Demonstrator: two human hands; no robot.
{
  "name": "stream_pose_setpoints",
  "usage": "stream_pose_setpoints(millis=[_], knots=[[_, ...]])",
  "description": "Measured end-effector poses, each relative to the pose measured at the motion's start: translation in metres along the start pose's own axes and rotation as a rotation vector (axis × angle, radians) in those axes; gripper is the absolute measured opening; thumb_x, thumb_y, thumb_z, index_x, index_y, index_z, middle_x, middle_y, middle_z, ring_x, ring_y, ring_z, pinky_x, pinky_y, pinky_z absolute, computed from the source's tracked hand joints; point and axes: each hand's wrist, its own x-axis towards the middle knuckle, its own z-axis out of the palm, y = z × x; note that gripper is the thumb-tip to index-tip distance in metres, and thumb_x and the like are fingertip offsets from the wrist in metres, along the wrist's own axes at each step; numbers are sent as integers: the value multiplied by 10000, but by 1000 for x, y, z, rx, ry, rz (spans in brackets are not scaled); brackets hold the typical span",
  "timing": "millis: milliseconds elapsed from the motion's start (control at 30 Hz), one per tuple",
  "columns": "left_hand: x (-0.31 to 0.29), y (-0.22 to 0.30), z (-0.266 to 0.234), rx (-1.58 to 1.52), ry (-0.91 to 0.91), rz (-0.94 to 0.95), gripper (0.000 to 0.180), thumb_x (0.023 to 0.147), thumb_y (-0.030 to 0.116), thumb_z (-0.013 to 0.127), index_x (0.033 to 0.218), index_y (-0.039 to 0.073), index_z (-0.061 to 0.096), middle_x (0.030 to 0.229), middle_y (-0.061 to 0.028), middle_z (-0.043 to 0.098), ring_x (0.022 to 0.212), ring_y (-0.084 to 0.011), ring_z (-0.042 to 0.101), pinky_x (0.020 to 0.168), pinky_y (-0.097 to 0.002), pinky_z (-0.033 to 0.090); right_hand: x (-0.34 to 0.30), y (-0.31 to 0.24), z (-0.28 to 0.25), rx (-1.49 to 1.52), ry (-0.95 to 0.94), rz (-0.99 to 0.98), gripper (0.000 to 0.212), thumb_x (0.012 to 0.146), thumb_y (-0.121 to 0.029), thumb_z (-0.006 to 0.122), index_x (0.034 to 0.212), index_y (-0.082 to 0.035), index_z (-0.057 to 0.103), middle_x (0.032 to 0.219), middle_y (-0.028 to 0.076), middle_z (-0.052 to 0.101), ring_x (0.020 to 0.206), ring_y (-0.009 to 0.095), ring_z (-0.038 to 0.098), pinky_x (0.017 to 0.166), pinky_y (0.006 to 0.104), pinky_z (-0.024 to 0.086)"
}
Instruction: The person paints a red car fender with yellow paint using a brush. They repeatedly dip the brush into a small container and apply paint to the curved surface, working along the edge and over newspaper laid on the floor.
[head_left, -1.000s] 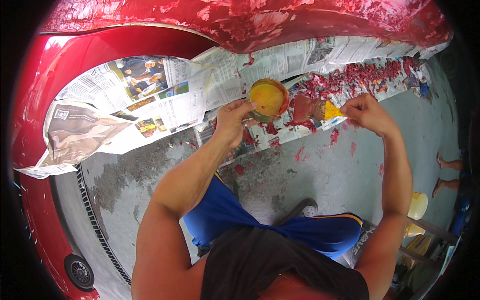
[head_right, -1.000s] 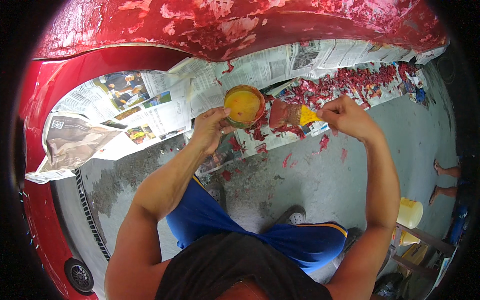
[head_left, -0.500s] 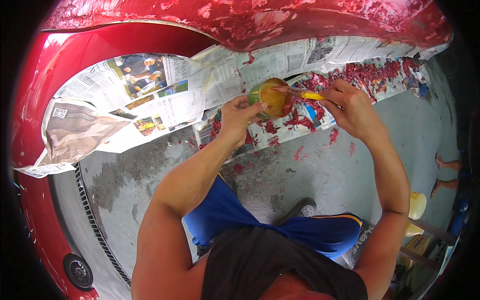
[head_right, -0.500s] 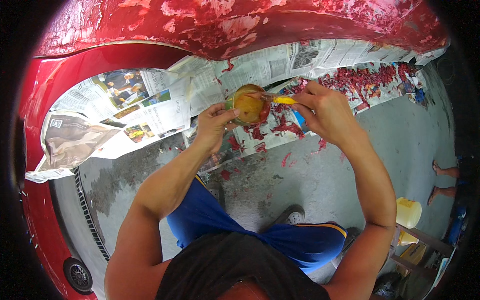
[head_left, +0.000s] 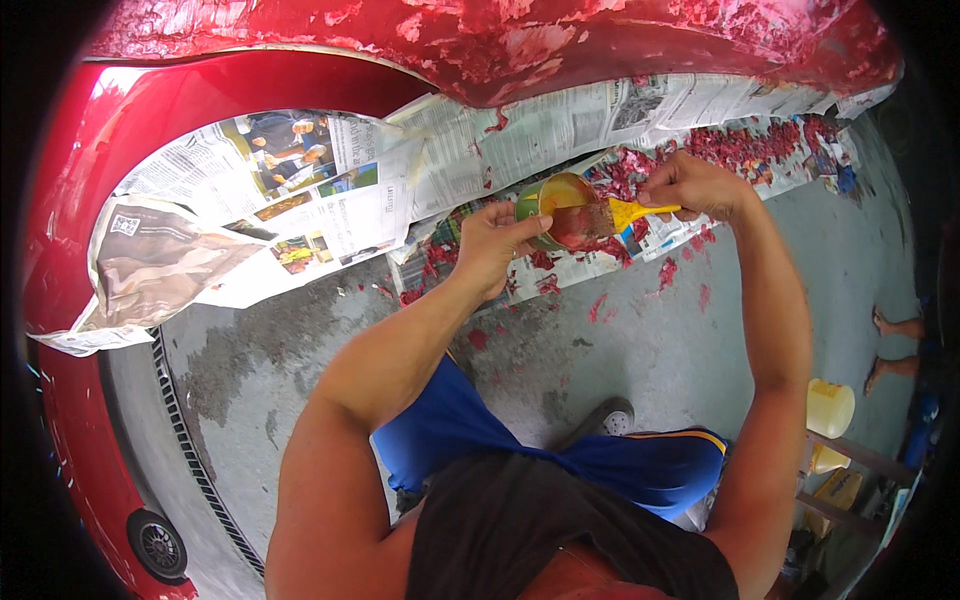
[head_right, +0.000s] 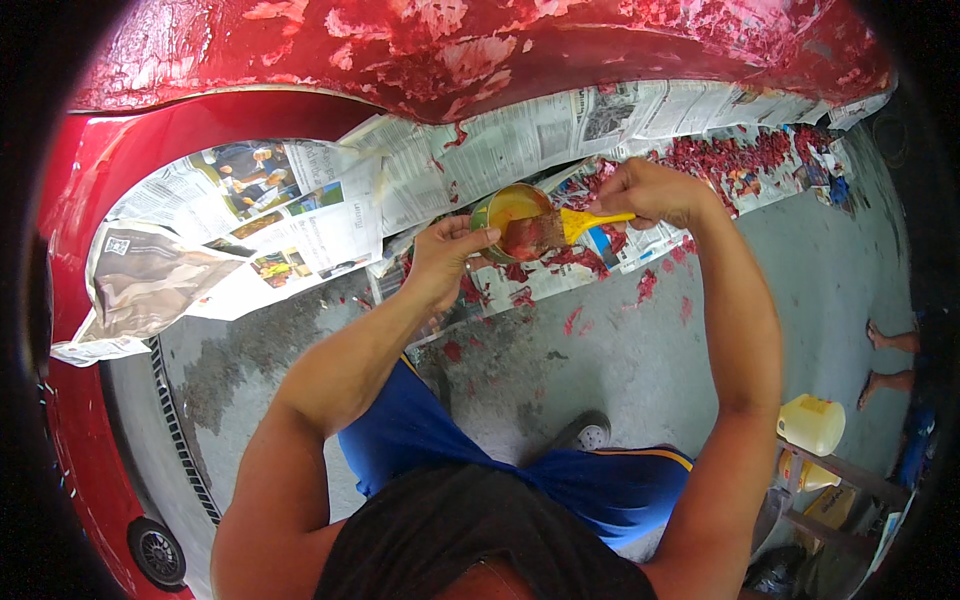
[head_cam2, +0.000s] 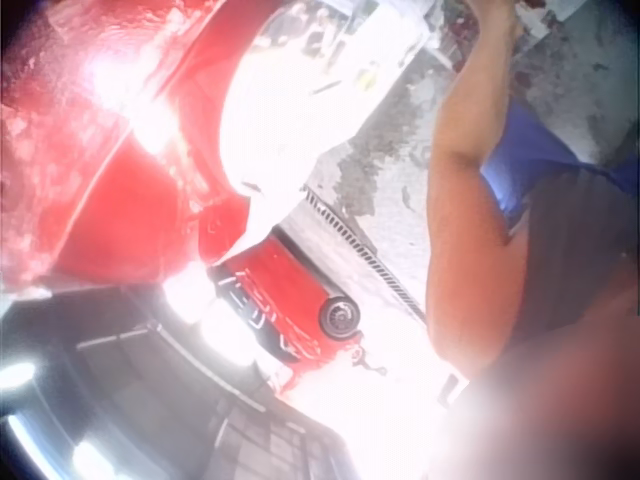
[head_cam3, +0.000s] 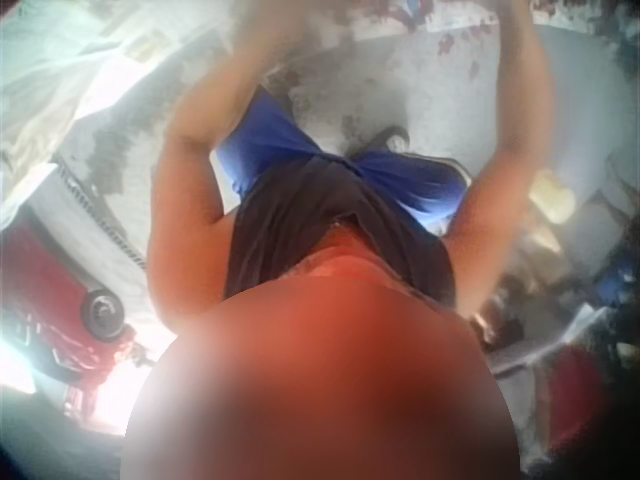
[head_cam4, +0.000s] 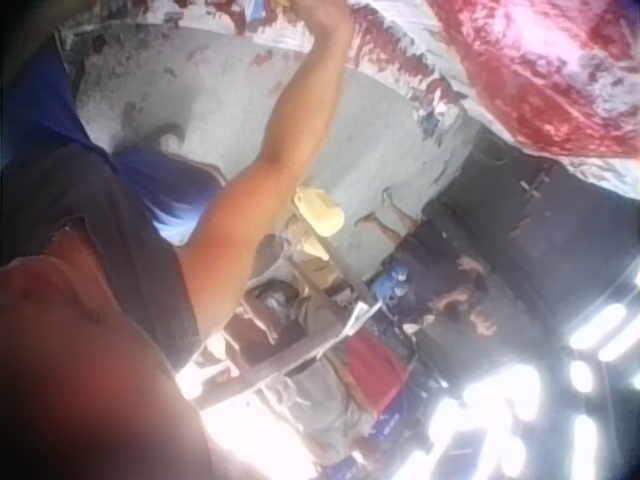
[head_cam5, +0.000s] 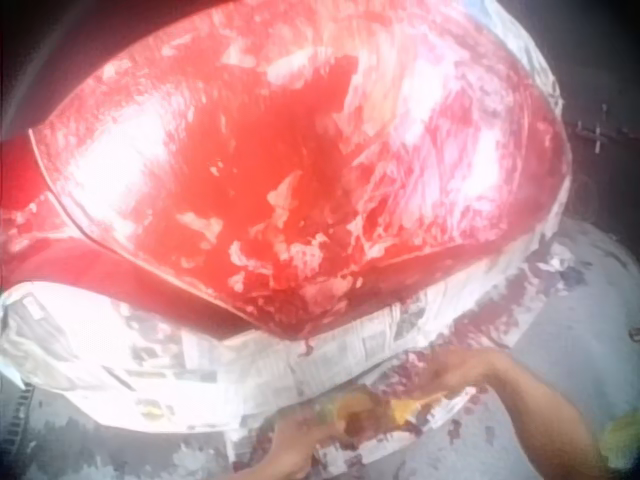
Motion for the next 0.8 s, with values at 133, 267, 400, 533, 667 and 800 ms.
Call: stream_pose_setpoints(millis=[133, 267, 400, 533, 667, 800], knots=[[4, 5, -6, -108, -10, -52, 311, 847, 132, 798, 1068, -18, 638, 965, -86, 677, 853, -160, 664, 742, -321, 543, -6, 38, 1, 415, 57, 33, 255, 917, -246, 704, 858, 1, 726, 612, 12, 589, 422, 37, 370, 387, 224, 228], [8, 9, -13, -225, -22, -67, 286, 897, 152, 745, 1090, -21, 624, 989, -107, 680, 882, -200, 672, 816, -394, 560, -3, 60, 7, 749, 187, -156, 235, 952, -232, 672, 981, -1, 709, 652, 16, 604, 417, 30, 366, 385, 206, 227], [15, 11, -16, -283, -32, -56, 320, 911, 180, 730, 1120, -30, 608, 1078, -135, 676, 930, -237, 667, 876, -455, 551, 16, 53, 21, 914, 462, -397, 227, 978, -219, 638, 1031, -4, 690, 702, 30, 619, 461, 36, 416, 419, 189, 284], [11, 14, -18, -295, -23, -16, 359, 913, 230, 726, 1120, -39, 607, 1138, -151, 648, 967, -267, 641, 907, -469, 541, 41, 32, 54, 943, 835, -556, 203, 968, -159, 643, 1089, 0, 676, 768, 7, 630, 524, 38, 460, 466, 185, 340], [-6, 21, -33, -224, 13, -10, 388, 907, 258, 725, 1135, -31, 601, 1096, -134, 632, 990, -282, 618, 921, -479, 539, 70, 13, 89, 976, 1246, -627, 247, 953, -119, 652, 1157, 19, 664, 783, 10, 635, 590, 44, 505, 517, 200, 401], [-22, 28, -58, -120, 17, -23, 531, 869, 378, 753, 1237, 57, 546, 1191, -128, 556, 1137, -312, 537, 993, -480, 498, 111, -16, 105, 887, 1519, -765, 239, 948, -89, 658, 1166, 9, 650, 833, 0, 617, 647, 42, 532, 549, 221, 444]])
